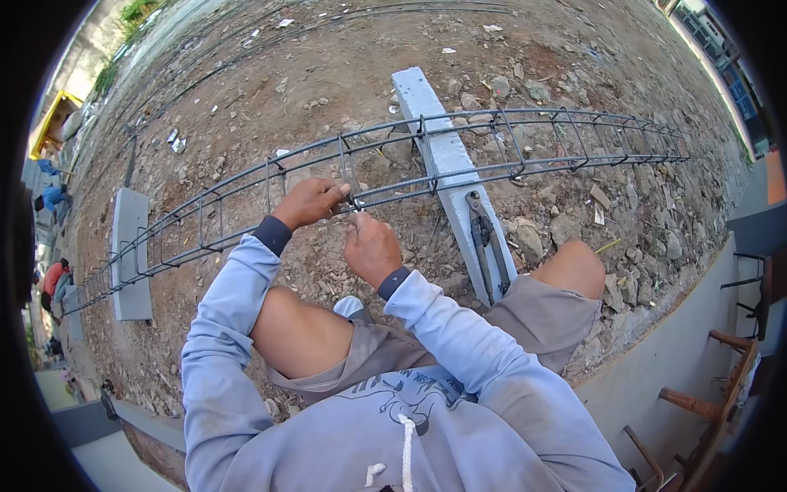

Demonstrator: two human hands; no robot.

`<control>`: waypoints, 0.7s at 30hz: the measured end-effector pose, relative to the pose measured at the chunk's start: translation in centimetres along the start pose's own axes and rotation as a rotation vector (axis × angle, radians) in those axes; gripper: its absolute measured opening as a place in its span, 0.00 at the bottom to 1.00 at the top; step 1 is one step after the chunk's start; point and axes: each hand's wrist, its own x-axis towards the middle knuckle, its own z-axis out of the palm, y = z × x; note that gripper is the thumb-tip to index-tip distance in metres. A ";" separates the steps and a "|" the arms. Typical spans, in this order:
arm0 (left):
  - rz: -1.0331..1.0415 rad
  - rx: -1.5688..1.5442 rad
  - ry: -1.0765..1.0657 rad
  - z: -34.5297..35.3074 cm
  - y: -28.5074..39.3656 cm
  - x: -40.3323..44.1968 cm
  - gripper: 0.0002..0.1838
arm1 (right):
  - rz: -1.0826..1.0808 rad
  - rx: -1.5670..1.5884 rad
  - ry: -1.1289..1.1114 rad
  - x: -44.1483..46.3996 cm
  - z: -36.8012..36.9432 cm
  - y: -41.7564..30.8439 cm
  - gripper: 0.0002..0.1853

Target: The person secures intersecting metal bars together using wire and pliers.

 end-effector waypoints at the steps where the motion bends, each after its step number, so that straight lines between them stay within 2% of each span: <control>1: -0.063 -0.186 -0.117 0.3 0.0 0.0 0.24 | -0.013 -0.061 -0.011 -0.1 0.0 -0.2 0.07; 2: -0.121 -0.372 -0.233 0.4 0.1 0.0 0.26 | -0.020 -0.158 -0.065 -0.1 -0.1 -0.5 0.07; 4: -0.095 -0.386 -0.243 0.4 0.0 0.1 0.26 | -0.032 -0.356 -0.162 0.6 -0.8 -1.3 0.07; 10: -0.013 -0.331 -0.234 0.0 -0.1 0.1 0.23 | -0.359 -0.542 -0.345 5.9 -3.0 -3.1 0.08; 13: -0.011 -0.369 -0.226 -0.2 0.2 -0.1 0.22 | -0.381 -0.570 -0.209 7.6 -3.2 -2.1 0.08; 15: -0.026 -0.414 -0.226 0.1 0.0 -0.1 0.23 | -0.375 -0.522 -0.078 7.6 -3.0 -0.8 0.07; 18: -0.050 -0.307 -0.195 0.1 0.2 -0.1 0.25 | -0.245 -0.581 -0.007 6.7 -2.7 0.5 0.08; 21: -0.033 -0.194 -0.188 -0.2 0.7 -0.5 0.25 | -0.057 -0.574 -0.086 6.0 -2.5 0.2 0.08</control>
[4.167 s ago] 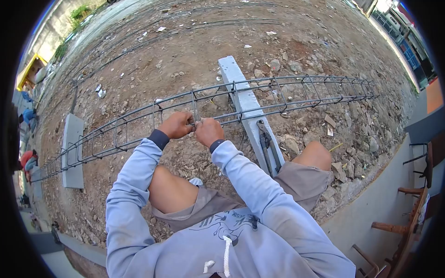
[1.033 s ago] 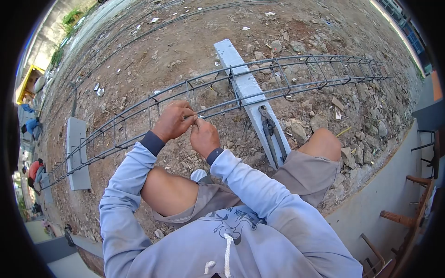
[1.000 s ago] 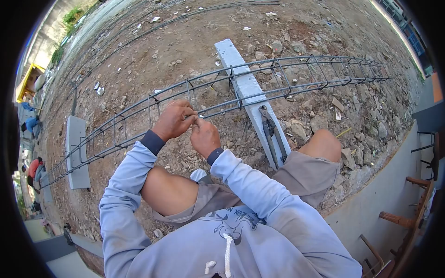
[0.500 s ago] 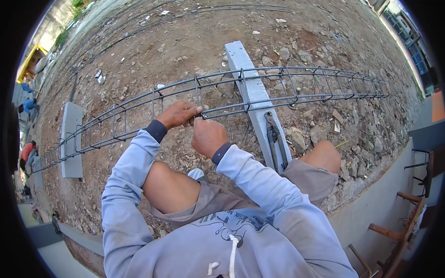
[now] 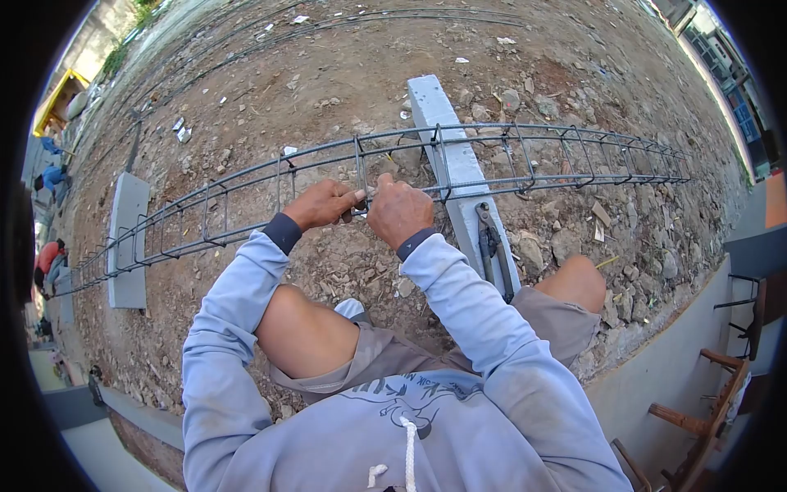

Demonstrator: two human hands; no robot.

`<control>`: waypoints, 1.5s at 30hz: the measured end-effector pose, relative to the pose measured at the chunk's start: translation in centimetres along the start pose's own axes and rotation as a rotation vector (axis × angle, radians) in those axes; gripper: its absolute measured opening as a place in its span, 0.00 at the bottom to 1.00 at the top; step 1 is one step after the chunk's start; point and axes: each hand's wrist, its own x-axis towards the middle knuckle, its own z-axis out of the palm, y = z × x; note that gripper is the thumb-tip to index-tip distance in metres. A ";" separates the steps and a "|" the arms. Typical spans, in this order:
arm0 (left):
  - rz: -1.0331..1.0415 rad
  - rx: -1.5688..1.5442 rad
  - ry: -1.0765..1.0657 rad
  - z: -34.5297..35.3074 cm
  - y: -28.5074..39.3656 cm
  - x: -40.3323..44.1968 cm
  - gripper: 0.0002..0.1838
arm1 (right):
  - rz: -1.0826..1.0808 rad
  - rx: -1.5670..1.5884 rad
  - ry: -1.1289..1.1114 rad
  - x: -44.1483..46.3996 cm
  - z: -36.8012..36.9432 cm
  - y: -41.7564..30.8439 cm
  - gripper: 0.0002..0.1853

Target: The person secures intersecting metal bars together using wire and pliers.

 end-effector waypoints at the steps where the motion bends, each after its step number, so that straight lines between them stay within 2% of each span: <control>1: 0.004 -0.001 0.000 0.1 0.0 0.0 0.26 | 0.018 -0.004 -0.025 -0.3 -0.2 -0.2 0.07; 6: 0.061 -0.014 0.033 0.3 -0.1 0.0 0.28 | 0.093 0.107 -0.069 -1.5 1.5 0.1 0.09; 9: 0.107 -0.019 0.028 0.5 -0.7 0.4 0.28 | 0.100 0.398 -0.125 -1.9 3.7 -0.4 0.11; 10: 0.088 -0.029 0.035 0.3 -0.9 0.4 0.27 | 0.086 0.521 -0.161 -1.9 3.5 -0.5 0.12; 13: 0.059 -0.065 0.009 0.8 -0.8 0.7 0.26 | 0.306 0.967 -0.459 -2.5 0.4 -1.0 0.13; 16: 0.030 -0.050 -0.015 0.3 -0.1 1.0 0.26 | 0.422 1.114 -0.637 -2.6 -1.4 -0.6 0.15; 18: 0.023 -0.035 -0.016 0.3 -0.3 0.6 0.26 | 0.396 1.107 -0.569 -2.4 -2.0 1.2 0.18; 19: 0.025 0.000 -0.001 0.5 -0.4 0.3 0.28 | 0.275 1.035 -0.327 -2.1 -2.0 3.5 0.18; 20: 0.024 0.039 0.018 0.5 -0.3 0.2 0.29 | 0.300 0.837 -0.089 -1.7 -2.7 6.3 0.20; 21: 0.023 0.084 0.041 0.4 -0.1 0.1 0.30 | 0.250 0.424 0.118 -1.7 -4.6 8.7 0.22; 22: 0.003 0.061 0.018 0.4 0.0 0.1 0.30 | 0.234 0.062 0.146 -2.8 -5.7 10.3 0.23; 24: 0.026 0.052 0.040 0.5 -0.3 0.3 0.29 | 0.270 -0.310 -0.091 -6.1 -6.6 12.4 0.27; 26: 0.093 0.109 0.047 0.2 -0.7 0.7 0.28 | 0.304 -0.403 -0.340 -9.5 -5.9 13.3 0.39; 29: 0.144 0.128 0.242 -0.1 -0.3 0.1 0.28 | 0.299 -0.460 -0.284 -13.2 -4.5 12.5 0.40; 32: -0.013 0.247 0.342 -1.1 0.8 -1.1 0.27 | 0.356 -0.342 -0.354 -12.7 -4.3 13.1 0.35; 35: -0.162 0.073 -0.004 -0.3 2.2 -2.6 0.28 | 0.468 -0.013 -0.360 -11.8 -4.7 13.9 0.29; 36: -0.200 0.070 -0.069 0.2 2.6 -2.8 0.28 | 0.476 0.132 -0.318 -11.9 -4.7 13.4 0.24; 38: -0.264 0.075 -0.201 0.7 3.1 -2.8 0.28 | 0.432 0.319 -0.329 -11.8 -4.9 10.9 0.22; 40: -0.138 -0.090 -0.221 1.4 2.0 -2.4 0.27 | 0.437 0.635 -0.344 -11.8 -3.1 9.0 0.15; 41: -0.071 -0.168 -0.229 1.6 1.6 -2.0 0.26 | 0.489 0.743 -0.455 -11.5 -2.7 8.8 0.14; 43: -0.095 -0.226 -0.260 1.4 1.5 -2.1 0.22 | 0.592 0.954 -0.688 -9.8 -5.0 5.3 0.12; 45: -0.098 -0.272 -0.266 1.1 1.2 -2.2 0.21 | 0.647 1.101 -0.787 -9.0 -5.3 4.0 0.13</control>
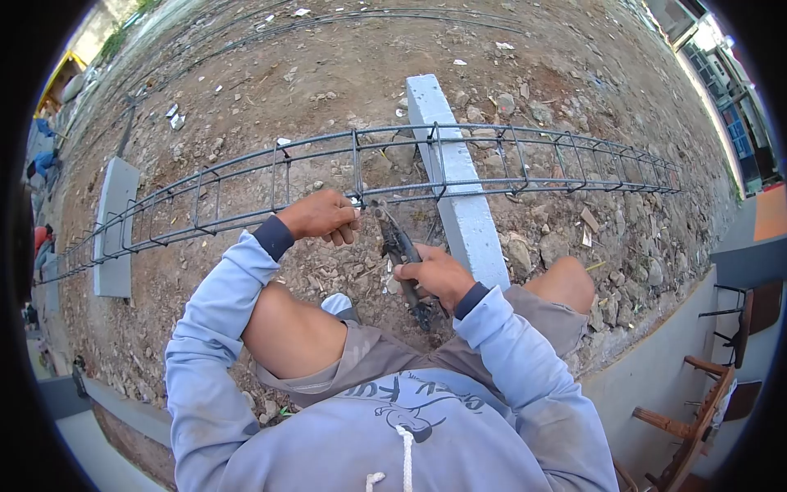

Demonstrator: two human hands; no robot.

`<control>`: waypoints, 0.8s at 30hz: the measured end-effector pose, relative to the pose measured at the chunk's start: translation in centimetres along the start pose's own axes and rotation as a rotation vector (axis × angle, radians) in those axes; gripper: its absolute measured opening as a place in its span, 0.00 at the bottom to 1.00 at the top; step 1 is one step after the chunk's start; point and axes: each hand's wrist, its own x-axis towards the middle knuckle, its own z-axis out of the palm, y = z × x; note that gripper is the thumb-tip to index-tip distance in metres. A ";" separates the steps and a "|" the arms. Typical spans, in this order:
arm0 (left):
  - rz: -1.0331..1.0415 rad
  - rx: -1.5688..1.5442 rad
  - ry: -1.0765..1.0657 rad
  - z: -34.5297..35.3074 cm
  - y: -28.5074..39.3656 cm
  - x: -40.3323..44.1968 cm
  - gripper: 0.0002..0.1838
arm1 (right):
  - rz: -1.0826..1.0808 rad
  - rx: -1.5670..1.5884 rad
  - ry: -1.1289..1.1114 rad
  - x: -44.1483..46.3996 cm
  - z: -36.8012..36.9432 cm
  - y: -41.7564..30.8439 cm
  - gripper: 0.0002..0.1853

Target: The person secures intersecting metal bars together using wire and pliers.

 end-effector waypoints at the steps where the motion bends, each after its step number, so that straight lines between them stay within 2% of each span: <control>1: 0.030 0.030 0.000 -0.2 -0.2 0.0 0.20 | 0.031 0.067 -0.057 0.2 0.2 -0.4 0.13; 7: 0.085 0.130 0.003 -0.7 -0.4 0.1 0.17 | -0.021 0.111 -0.156 0.5 0.4 -0.8 0.23; 16: 0.094 0.147 -0.005 -0.9 -0.3 0.3 0.15 | -0.019 -0.028 -0.103 0.0 0.1 -2.4 0.33; 24: 0.129 0.216 -0.022 -1.0 -0.1 0.3 0.15 | -0.106 -0.172 -0.040 0.1 0.9 -2.7 0.34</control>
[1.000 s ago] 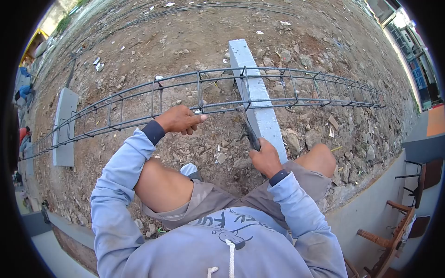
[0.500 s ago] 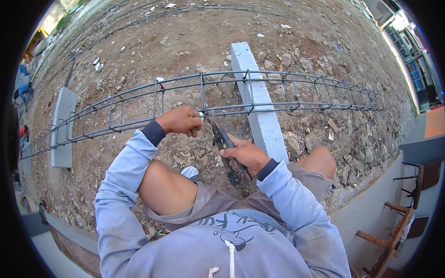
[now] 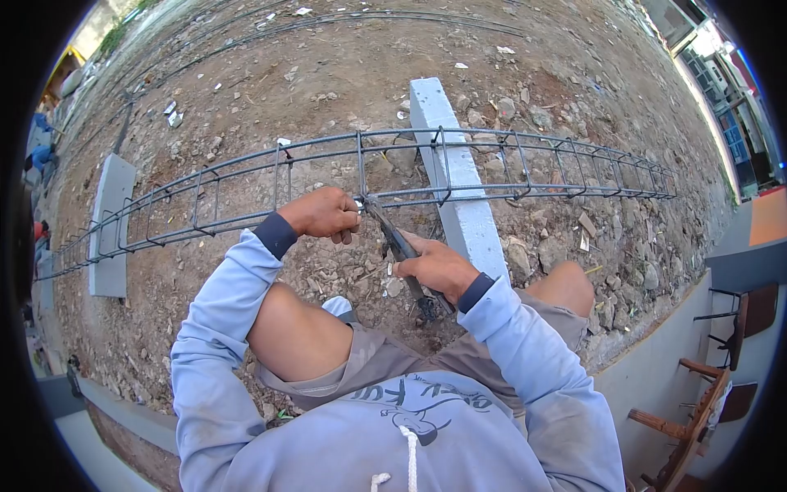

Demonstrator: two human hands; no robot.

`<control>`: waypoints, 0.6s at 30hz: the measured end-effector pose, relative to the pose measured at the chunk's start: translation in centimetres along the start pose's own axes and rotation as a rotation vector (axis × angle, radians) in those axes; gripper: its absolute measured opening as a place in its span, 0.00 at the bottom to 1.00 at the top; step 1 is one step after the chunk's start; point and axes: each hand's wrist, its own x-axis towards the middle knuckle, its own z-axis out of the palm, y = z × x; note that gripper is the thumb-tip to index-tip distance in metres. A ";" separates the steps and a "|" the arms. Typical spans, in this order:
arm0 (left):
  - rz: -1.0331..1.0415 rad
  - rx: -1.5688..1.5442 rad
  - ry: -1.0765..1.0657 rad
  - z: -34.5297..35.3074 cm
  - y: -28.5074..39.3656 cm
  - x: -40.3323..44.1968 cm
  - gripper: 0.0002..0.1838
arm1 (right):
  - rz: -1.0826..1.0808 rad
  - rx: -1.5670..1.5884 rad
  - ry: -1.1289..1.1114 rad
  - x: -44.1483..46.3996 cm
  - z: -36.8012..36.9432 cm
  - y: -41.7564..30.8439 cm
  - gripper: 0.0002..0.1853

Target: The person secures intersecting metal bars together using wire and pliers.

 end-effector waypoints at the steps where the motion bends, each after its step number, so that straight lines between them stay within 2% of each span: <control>1: -0.010 0.027 0.001 0.0 0.1 0.0 0.15 | -0.006 0.007 0.002 -0.2 0.2 -0.4 0.33; 7: -0.018 0.120 0.027 0.0 0.6 0.0 0.15 | 0.038 -0.160 -0.023 -0.3 0.0 -2.4 0.32; 16: 0.010 0.094 0.029 -0.1 0.5 -0.1 0.15 | 0.112 -0.003 -0.048 -0.8 -0.4 -2.6 0.30; 18: 0.026 0.065 0.033 -0.2 0.7 -0.2 0.15 | 0.102 0.096 -0.088 -0.3 -1.0 -2.0 0.25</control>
